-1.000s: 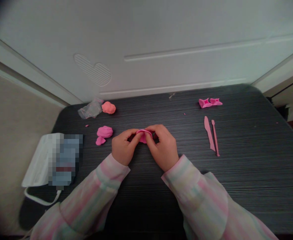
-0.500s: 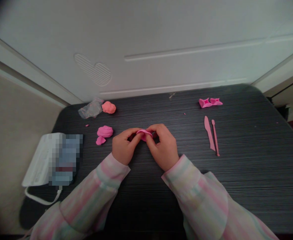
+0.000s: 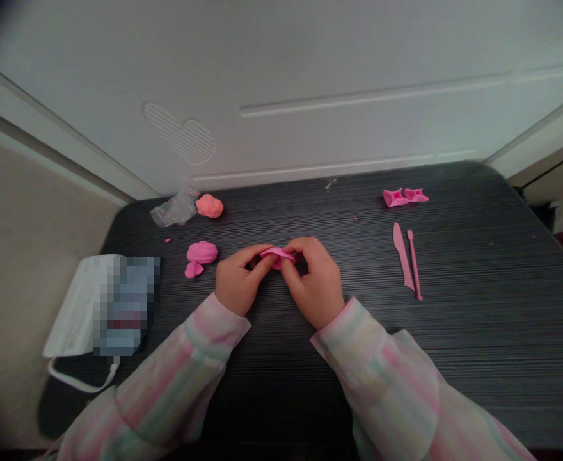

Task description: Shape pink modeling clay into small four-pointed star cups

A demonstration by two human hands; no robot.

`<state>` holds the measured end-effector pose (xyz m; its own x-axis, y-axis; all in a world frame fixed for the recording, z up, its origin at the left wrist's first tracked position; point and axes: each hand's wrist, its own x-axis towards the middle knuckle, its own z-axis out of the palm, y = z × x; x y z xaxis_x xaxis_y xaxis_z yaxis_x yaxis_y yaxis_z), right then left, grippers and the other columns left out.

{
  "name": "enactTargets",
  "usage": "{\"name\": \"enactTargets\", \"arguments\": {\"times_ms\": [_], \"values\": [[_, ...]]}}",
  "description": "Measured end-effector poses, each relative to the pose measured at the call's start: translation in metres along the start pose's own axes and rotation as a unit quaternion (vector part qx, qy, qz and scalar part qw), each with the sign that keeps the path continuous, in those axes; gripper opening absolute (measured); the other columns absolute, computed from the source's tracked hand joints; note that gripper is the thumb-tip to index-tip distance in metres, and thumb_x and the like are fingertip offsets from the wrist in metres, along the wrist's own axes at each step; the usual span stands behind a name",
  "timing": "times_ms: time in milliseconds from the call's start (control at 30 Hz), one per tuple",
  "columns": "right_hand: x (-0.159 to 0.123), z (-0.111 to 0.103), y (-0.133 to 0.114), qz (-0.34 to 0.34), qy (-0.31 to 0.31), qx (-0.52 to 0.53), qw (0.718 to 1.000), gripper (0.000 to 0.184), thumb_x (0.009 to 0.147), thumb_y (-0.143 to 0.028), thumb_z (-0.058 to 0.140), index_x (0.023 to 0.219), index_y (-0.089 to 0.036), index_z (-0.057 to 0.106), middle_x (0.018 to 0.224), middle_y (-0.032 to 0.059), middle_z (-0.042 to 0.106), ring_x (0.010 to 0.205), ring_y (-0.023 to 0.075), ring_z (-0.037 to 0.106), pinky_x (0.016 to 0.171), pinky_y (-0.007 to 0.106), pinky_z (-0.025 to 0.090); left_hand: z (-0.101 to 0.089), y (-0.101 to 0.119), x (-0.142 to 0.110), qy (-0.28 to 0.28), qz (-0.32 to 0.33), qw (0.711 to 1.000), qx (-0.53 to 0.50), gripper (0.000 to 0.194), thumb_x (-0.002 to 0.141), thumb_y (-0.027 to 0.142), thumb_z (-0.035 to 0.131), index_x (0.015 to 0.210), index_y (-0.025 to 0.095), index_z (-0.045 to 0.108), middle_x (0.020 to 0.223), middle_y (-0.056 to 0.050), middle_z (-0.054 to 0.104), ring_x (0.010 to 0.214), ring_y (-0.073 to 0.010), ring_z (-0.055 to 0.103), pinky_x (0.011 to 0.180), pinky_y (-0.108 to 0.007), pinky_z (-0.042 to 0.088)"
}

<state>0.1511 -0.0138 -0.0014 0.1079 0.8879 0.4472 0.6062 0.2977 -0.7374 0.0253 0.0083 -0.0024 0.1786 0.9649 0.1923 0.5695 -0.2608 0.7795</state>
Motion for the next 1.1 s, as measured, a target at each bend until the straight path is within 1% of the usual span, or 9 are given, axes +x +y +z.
{"name": "enactTargets", "arguments": {"times_ms": [133,300,467,600,767,900,1000,1100], "values": [[-0.0001,0.0005,0.0006,-0.006,-0.001,0.017,1.0,0.012,0.07,-0.012,0.05,0.078,-0.021,0.051,0.074,0.0008,0.055,0.072,0.0143,0.053,0.065,0.03,0.045,-0.0005,-0.0008,-0.0015,-0.008,0.009,1.0,0.006,0.017,0.078,0.024,0.048,0.08,0.02,0.064,0.079,0.0,0.068,0.074,-0.0126,0.061,0.071,-0.025,0.047],[0.0006,0.0007,-0.0011,0.007,-0.011,0.001,1.0,0.011,0.07,-0.014,0.051,0.079,-0.02,0.051,0.073,0.0005,0.055,0.068,0.0131,0.053,0.062,0.028,0.045,-0.0012,-0.0004,-0.0017,0.001,0.008,1.0,0.007,0.016,0.077,0.024,0.049,0.078,0.02,0.064,0.077,0.0,0.068,0.072,-0.012,0.061,0.071,-0.024,0.047],[0.0008,0.0004,-0.0015,0.011,-0.013,-0.011,1.0,0.011,0.069,-0.012,0.053,0.077,-0.02,0.051,0.071,-0.0001,0.055,0.065,0.0123,0.051,0.059,0.026,0.044,-0.0007,0.0007,-0.0006,0.008,0.002,1.0,0.008,0.014,0.073,0.022,0.053,0.082,0.018,0.064,0.082,-0.001,0.067,0.074,-0.0127,0.06,0.072,-0.024,0.046],[0.0005,-0.0002,-0.0015,0.009,-0.018,-0.007,1.0,0.011,0.069,-0.012,0.052,0.076,-0.02,0.05,0.072,-0.0003,0.055,0.066,0.0124,0.051,0.059,0.026,0.043,-0.0013,0.0004,-0.0013,-0.007,0.013,1.0,0.014,0.016,0.076,0.02,0.049,0.079,0.017,0.064,0.079,-0.001,0.067,0.073,-0.012,0.06,0.072,-0.023,0.046],[0.0004,0.0006,-0.0019,0.016,-0.026,-0.006,0.999,0.013,0.068,-0.01,0.052,0.076,-0.02,0.05,0.071,-0.001,0.055,0.064,0.0114,0.05,0.058,0.025,0.042,-0.0019,0.0006,-0.0015,0.0,0.01,1.0,0.013,0.016,0.077,0.02,0.048,0.077,0.018,0.064,0.076,0.0,0.067,0.071,-0.0116,0.06,0.07,-0.022,0.045],[0.0,0.0011,-0.0005,0.027,-0.017,-0.009,0.999,0.012,0.068,-0.012,0.054,0.076,-0.02,0.05,0.07,-0.0013,0.055,0.061,0.0112,0.049,0.056,0.025,0.042,-0.0019,0.0019,-0.001,0.003,0.002,1.0,-0.009,0.015,0.075,0.022,0.051,0.082,0.016,0.063,0.08,-0.001,0.066,0.072,-0.0115,0.059,0.069,-0.022,0.045],[-0.0007,0.0011,0.0011,0.035,-0.015,0.0,0.999,0.012,0.068,-0.012,0.053,0.077,-0.02,0.05,0.071,-0.0009,0.055,0.064,0.0118,0.051,0.058,0.025,0.042,-0.0026,0.0021,-0.001,-0.015,0.013,0.999,-0.026,0.018,0.077,0.023,0.048,0.084,0.016,0.062,0.082,-0.002,0.066,0.074,-0.0116,0.059,0.07,-0.022,0.045],[-0.0009,0.0013,0.0016,0.043,-0.022,0.006,0.999,0.013,0.068,-0.012,0.054,0.078,-0.02,0.05,0.072,-0.0007,0.055,0.065,0.012,0.051,0.059,0.026,0.043,-0.0034,0.0012,-0.0011,-0.031,0.025,0.999,-0.019,0.022,0.081,0.022,0.042,0.079,0.016,0.063,0.078,-0.002,0.066,0.073,-0.0115,0.059,0.07,-0.022,0.044]]}}
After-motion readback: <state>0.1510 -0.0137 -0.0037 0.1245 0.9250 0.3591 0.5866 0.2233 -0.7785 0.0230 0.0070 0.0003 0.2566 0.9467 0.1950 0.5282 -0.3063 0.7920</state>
